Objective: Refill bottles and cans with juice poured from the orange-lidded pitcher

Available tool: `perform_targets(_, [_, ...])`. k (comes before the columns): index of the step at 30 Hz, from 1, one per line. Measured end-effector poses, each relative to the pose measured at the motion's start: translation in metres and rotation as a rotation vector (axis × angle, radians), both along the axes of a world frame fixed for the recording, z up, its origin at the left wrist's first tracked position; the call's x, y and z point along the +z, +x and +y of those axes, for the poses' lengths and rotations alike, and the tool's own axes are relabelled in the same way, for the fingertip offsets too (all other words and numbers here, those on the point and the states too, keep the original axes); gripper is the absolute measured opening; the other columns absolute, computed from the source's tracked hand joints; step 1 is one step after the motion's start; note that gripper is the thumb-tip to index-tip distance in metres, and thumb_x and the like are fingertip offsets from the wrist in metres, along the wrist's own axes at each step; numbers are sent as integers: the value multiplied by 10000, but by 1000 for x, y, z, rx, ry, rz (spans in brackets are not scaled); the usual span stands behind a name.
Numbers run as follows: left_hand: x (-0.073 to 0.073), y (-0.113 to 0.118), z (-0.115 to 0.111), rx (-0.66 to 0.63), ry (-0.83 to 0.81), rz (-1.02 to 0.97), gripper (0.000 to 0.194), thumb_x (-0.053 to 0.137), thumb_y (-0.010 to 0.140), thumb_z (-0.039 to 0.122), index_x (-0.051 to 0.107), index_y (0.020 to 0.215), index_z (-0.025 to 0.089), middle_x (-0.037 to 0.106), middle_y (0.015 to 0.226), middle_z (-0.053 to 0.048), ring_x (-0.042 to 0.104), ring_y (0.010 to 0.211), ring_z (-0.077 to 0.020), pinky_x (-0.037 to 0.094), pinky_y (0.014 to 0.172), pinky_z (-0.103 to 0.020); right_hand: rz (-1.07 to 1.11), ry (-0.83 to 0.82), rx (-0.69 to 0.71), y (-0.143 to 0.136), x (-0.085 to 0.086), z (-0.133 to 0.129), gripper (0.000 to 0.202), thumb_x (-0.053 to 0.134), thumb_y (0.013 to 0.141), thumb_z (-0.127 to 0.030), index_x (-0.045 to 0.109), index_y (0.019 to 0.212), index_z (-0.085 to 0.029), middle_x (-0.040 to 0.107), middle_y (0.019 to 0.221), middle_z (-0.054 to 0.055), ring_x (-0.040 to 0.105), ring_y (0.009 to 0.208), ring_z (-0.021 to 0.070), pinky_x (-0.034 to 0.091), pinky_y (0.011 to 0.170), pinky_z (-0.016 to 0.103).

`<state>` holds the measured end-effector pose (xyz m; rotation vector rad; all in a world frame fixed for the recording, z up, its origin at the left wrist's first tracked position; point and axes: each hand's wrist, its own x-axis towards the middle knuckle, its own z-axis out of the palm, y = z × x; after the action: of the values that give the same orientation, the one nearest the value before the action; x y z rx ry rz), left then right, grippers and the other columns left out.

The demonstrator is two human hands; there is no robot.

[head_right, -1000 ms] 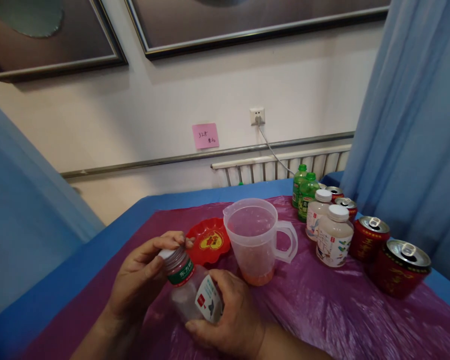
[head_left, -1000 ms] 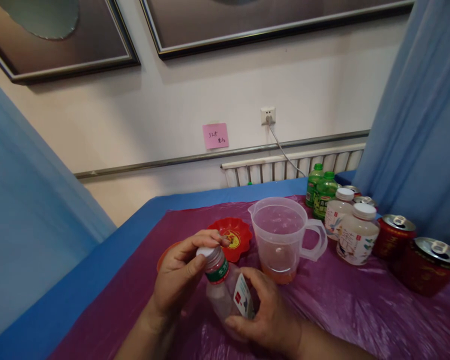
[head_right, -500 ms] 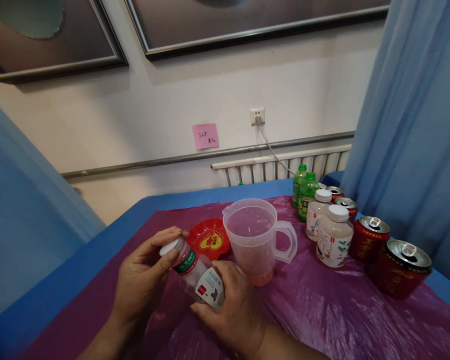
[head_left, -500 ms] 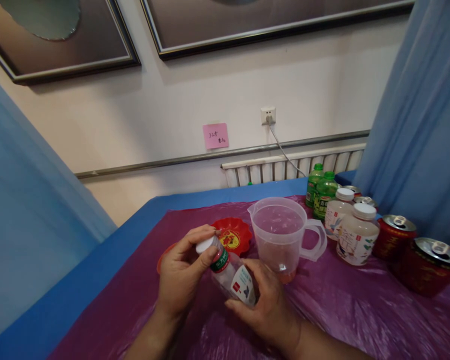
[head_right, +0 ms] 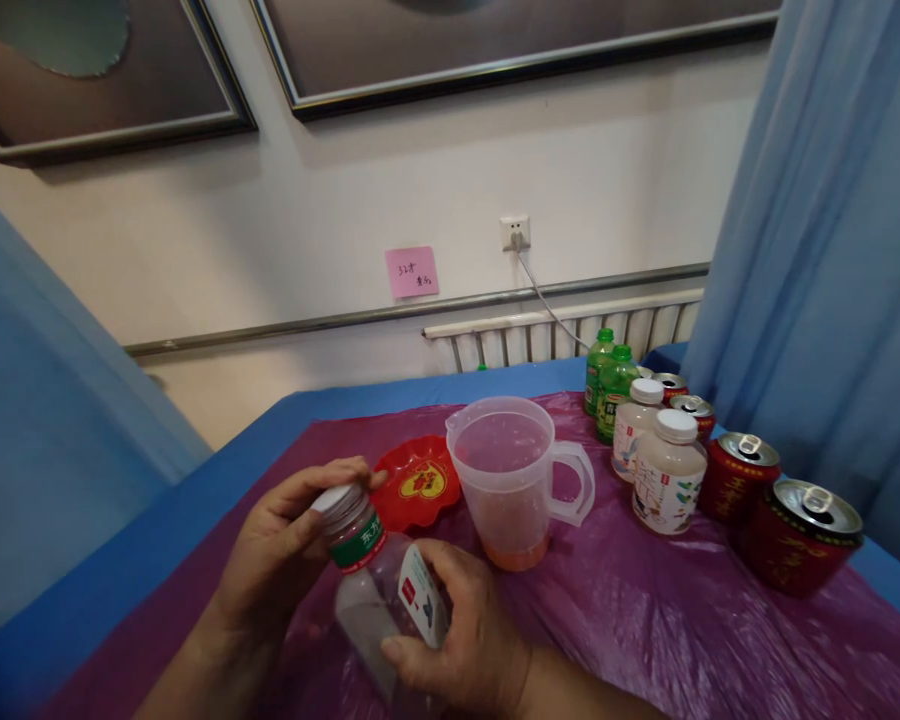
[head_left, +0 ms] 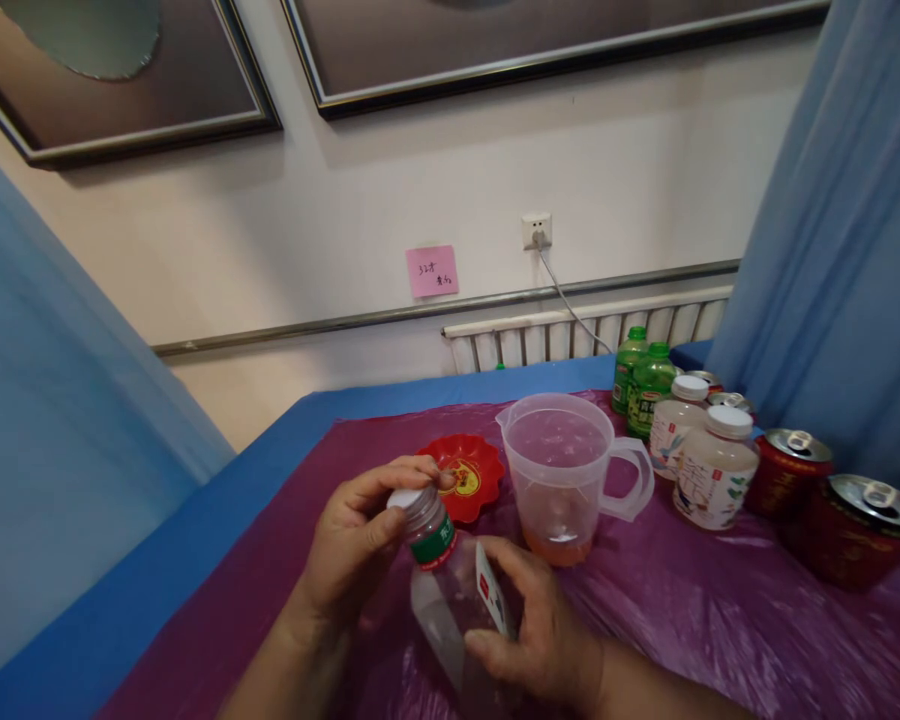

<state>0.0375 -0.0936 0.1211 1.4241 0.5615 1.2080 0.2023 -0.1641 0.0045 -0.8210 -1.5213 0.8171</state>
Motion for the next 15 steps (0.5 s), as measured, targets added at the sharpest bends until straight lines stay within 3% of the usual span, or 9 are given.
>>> perform_targets(3, [-5, 0, 0, 81, -37, 23, 334, 894, 717, 354, 804, 1022, 253, 782, 1085, -86, 731, 1000, -231, 589, 840, -288, -13, 3, -96, -1, -2, 2, 482, 669, 742, -427, 587, 1163, -207, 713, 1027, 64, 672, 907, 235, 536, 839, 375])
perform_targets(6, [-6, 0, -2, 181, -49, 77, 324, 907, 698, 326, 807, 991, 231, 785, 1100, -97, 733, 945, -215, 592, 781, -265, -49, 24, -170, -3, -4, 4, 483, 696, 725, -383, 585, 1167, -222, 712, 1031, 62, 668, 911, 237, 536, 846, 379])
perform_targets(11, [4, 6, -10, 333, -113, 37, 344, 931, 648, 374, 811, 918, 199, 798, 1025, -91, 725, 865, -188, 584, 773, -261, -130, 77, -268, -5, -7, 5, 538, 725, 715, -298, 569, 1226, -235, 703, 1055, 61, 667, 924, 238, 541, 852, 386])
perform_targets(15, [10, 7, -12, 364, -93, 40, 361, 939, 627, 351, 810, 925, 191, 796, 1051, -102, 729, 934, -210, 588, 823, -279, -158, 101, -314, -5, -6, 5, 568, 740, 711, -280, 557, 1246, -229, 701, 1044, 63, 668, 923, 242, 545, 843, 393])
